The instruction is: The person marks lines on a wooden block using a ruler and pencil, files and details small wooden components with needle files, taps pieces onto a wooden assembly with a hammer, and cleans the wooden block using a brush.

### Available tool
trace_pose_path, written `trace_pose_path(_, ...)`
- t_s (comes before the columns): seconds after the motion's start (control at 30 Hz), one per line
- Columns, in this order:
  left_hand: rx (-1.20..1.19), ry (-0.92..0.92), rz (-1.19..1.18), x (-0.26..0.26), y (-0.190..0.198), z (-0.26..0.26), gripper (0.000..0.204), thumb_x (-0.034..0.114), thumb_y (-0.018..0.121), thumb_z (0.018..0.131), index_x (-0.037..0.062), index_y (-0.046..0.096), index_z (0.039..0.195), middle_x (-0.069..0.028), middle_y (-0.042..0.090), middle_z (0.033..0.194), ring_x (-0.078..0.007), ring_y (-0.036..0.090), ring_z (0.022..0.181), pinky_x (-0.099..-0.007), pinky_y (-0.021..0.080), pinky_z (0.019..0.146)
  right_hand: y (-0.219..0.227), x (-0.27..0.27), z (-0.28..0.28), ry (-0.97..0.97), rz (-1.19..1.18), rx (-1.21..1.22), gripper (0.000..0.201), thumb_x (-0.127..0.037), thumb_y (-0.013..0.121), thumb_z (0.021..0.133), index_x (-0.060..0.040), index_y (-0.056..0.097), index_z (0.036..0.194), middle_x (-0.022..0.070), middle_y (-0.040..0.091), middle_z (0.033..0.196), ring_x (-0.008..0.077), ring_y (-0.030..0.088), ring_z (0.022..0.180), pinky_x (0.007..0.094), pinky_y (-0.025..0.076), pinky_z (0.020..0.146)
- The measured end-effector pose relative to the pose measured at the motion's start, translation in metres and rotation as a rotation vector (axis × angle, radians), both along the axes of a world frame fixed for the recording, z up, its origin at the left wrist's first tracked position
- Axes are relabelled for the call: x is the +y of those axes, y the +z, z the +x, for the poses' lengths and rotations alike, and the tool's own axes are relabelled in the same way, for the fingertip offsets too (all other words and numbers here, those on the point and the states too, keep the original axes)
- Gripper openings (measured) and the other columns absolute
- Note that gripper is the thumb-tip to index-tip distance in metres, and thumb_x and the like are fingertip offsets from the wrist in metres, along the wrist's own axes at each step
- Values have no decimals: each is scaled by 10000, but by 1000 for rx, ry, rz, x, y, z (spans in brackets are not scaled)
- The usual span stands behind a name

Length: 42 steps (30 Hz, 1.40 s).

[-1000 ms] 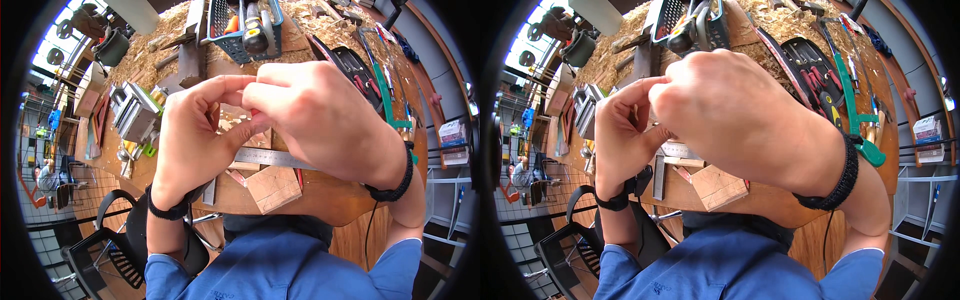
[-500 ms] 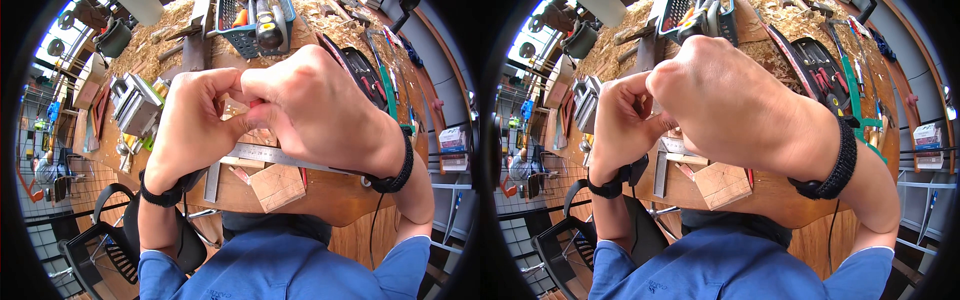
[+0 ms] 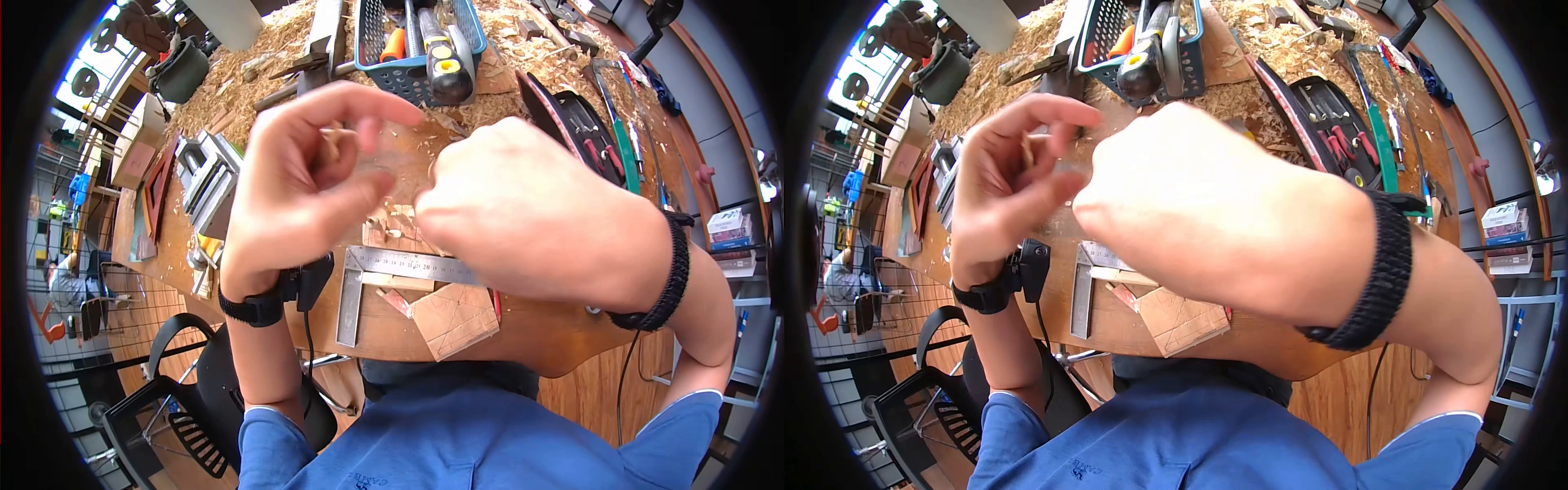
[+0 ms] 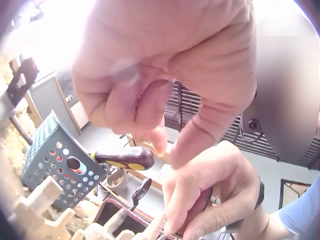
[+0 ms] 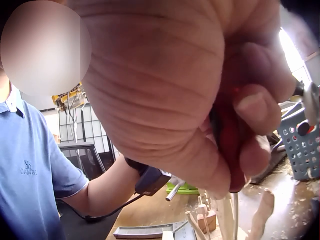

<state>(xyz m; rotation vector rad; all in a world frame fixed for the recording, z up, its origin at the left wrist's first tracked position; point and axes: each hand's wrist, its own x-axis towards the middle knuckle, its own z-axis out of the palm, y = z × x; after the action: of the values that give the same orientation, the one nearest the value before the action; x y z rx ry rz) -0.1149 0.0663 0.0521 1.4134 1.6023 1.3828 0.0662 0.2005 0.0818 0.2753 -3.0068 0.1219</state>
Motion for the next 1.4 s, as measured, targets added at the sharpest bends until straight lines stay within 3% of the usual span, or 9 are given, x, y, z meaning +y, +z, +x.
trace_pose_path(0.13,-345,145,194,12,-16,-13,163,-10,767,904,11,724,1060,112,586,761,48,411,603,-151,292,545,5,-2,-13,111,-4,-11,93,-121,699,731,-29,689,713,142,672,661,312,723,686,409,565,629)
trace_pose_path(0.23,-575,138,256,16,-25,-19,137,12,761,914,21,720,1045,94,638,768,45,427,598,-159,272,532,7,-1,-24,174,-11,-22,103,-128,702,738,-34,703,696,145,678,636,308,731,667,399,568,609)
trace_pose_path(0.33,-613,144,257,17,-36,-25,130,32,767,917,17,722,1038,90,651,759,46,418,576,-161,250,512,17,0,-30,175,76,-275,100,-113,704,718,-34,698,657,132,673,620,291,731,655,377,563,598)
trace_pose_path(0.63,-646,163,204,15,-42,-30,153,76,785,913,36,727,1049,47,735,834,59,472,584,-144,272,503,9,2,-27,207,162,-348,152,-164,694,707,-14,674,692,97,621,719,255,699,640,378,556,540)
trace_pose_path(0.77,-652,179,206,18,-43,-29,151,83,782,915,39,728,1048,53,733,835,58,470,581,-147,271,500,6,-6,-28,266,234,-327,163,-169,695,702,-9,668,686,107,625,714,259,707,639,388,556,523)
trace_pose_path(0.83,-670,198,196,19,-41,-28,150,74,785,909,34,729,1042,64,718,810,57,460,575,-148,271,499,5,-5,-28,192,67,-348,165,-166,693,696,-10,658,657,130,643,694,288,718,630,401,562,527)
trace_pose_path(1.03,-624,178,192,19,-42,-28,161,59,792,896,21,734,1041,80,678,746,51,443,555,-156,272,491,2,-6,-28,34,-10,-389,152,-151,687,691,1,671,694,160,668,656,345,723,627,437,581,559)
trace_pose_path(1.23,-605,251,153,18,-36,-26,140,67,724,947,22,707,1078,118,540,703,28,325,533,-199,199,497,4,-9,-30,260,157,-468,182,-143,678,715,38,667,739,149,640,656,305,719,607,410,569,515)
trace_pose_path(1.4,-648,253,163,17,-35,-31,133,73,720,951,31,715,1078,127,467,658,24,313,524,-200,196,493,0,-6,-27,209,189,-474,182,-129,670,726,37,667,801,147,639,682,289,698,590,408,553,495)
